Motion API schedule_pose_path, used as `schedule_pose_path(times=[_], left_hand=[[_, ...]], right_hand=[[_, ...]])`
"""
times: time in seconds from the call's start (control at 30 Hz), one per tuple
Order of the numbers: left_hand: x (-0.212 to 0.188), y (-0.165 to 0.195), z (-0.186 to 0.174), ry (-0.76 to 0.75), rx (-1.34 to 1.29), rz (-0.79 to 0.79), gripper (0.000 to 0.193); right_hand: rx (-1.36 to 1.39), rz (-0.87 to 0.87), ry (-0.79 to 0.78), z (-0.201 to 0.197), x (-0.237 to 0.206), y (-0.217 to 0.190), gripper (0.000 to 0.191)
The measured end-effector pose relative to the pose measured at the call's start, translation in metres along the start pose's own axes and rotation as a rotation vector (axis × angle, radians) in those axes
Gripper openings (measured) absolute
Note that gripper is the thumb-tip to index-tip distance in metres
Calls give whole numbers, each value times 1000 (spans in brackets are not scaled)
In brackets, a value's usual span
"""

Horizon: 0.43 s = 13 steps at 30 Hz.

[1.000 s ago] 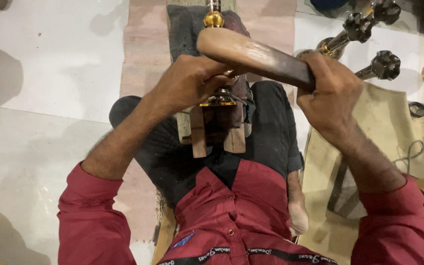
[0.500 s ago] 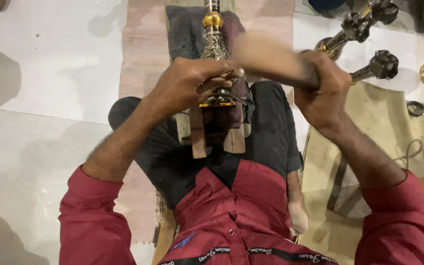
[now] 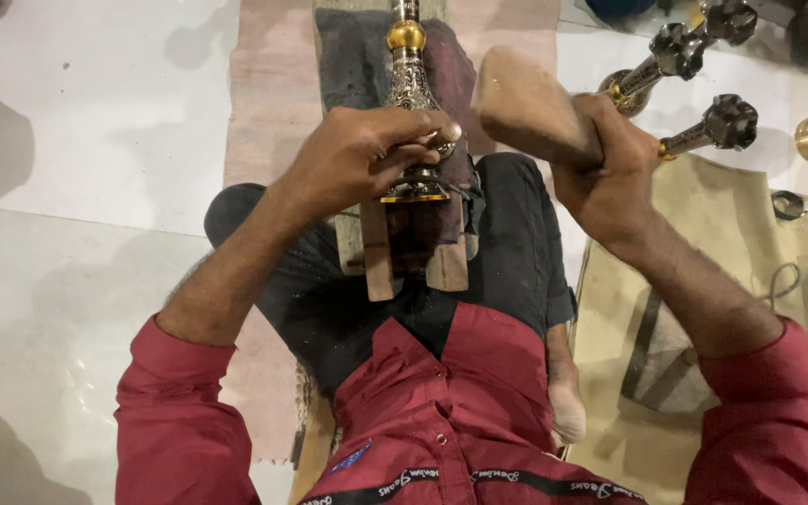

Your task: The person sits on the floor with an ornate metal vase held in a wooden brace on their lap. They hold a punch against the vase's decorated surface with one hand and repeatedly strike it with a wooden mallet held in the other hand, working the pattern around the vase body.

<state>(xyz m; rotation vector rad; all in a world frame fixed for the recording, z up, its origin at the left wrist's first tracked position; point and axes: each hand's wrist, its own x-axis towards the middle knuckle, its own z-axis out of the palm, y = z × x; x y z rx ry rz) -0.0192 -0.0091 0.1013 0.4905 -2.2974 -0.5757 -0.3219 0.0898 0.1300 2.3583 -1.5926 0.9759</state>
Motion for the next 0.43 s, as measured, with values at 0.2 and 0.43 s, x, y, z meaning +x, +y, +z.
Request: schedule_pose_path(times=[0.2, 0.43], left_hand=[[-4, -2, 1, 41, -28, 18, 23], [0, 11, -9, 26, -78, -17, 28]], right_hand=[[48, -45, 51, 0, 1, 6, 19], [173, 5, -18, -10, 7, -12, 25]])
